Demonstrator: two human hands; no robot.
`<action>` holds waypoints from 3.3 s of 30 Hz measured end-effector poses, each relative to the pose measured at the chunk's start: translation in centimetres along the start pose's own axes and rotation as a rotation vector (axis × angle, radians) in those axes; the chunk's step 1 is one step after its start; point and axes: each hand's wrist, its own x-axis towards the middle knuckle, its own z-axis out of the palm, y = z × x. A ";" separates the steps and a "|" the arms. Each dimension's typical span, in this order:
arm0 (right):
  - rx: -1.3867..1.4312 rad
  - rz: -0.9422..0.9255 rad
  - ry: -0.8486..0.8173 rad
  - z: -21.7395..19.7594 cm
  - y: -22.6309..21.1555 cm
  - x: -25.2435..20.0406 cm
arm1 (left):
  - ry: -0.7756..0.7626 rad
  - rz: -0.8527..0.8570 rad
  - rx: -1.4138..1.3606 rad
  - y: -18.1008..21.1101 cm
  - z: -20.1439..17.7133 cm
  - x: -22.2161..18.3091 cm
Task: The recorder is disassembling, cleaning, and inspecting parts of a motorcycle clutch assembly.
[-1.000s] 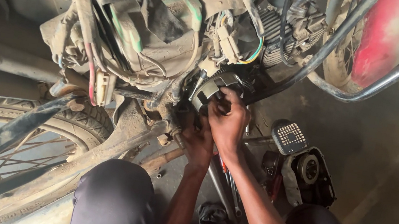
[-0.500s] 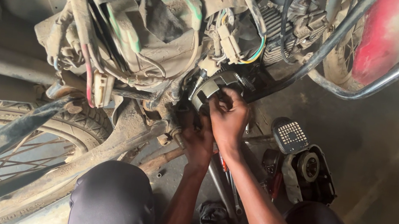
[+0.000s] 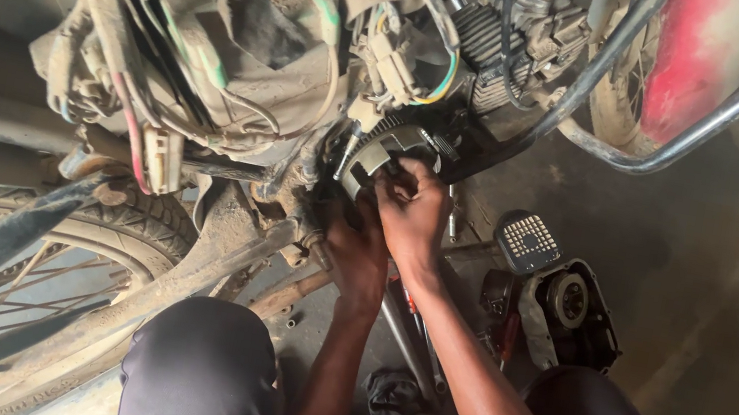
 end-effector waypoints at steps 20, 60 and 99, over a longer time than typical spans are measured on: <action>-0.018 0.002 -0.024 0.0 -1.1 0.2 | 0.054 0.316 -0.083 -3.1 1.0 0.2; -0.243 0.073 -0.054 -3.9 -3.1 -0.3 | 0.027 0.309 -0.179 -2.1 0.2 0.2; -0.327 -0.046 -0.083 -5.0 0.5 3.2 | 0.025 0.159 -0.116 -2.1 1.2 0.0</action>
